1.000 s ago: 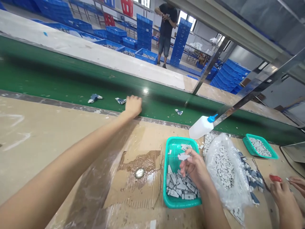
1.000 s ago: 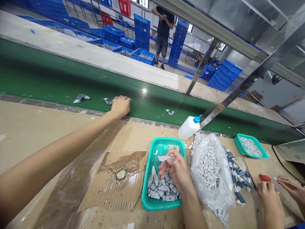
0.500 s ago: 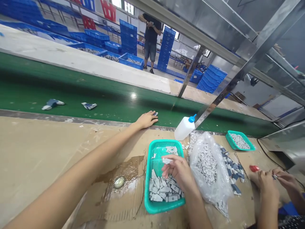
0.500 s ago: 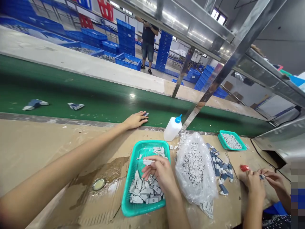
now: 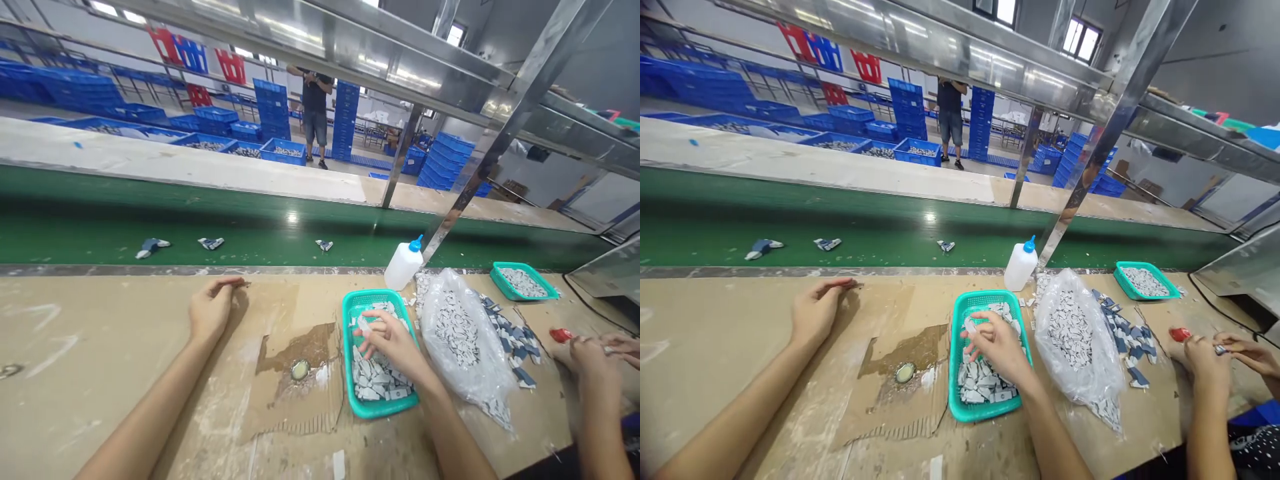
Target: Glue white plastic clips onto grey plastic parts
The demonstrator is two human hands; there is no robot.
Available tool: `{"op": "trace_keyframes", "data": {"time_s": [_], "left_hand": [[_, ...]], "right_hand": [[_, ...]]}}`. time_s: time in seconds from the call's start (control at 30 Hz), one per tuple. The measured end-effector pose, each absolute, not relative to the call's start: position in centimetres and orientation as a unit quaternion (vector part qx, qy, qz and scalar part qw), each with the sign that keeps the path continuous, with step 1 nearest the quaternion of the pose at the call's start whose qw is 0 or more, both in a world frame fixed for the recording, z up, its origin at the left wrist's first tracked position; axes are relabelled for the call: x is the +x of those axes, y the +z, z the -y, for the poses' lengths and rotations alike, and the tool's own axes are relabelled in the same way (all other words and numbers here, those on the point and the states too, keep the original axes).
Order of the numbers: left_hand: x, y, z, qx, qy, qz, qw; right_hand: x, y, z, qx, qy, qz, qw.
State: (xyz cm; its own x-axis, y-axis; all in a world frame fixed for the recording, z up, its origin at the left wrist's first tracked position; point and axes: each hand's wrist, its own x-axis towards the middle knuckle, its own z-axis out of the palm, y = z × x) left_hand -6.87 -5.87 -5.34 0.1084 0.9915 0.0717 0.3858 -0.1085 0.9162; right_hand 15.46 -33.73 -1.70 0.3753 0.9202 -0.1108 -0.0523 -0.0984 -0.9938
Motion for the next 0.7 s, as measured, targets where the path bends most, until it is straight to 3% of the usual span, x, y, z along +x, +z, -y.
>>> {"op": "trace_keyframes", "data": {"time_s": [0.27,0.43,0.7], "left_hand": [[-7.0,-6.3,4.8,0.580,0.437,-0.525,0.443],[-7.1,-6.4,4.4,0.574,0.441,-0.529,0.443],[-7.0,-5.3,4.8,0.586,0.395,-0.567,0.422]], "right_hand": [[9.6,-2.2,31.2,-0.674,0.207,0.545,0.454],[8.3,-4.6,31.4,-0.643,0.132,0.690,0.306],[8.3,-3.7,31.5,-0.662,0.120,0.682,0.285]]}}
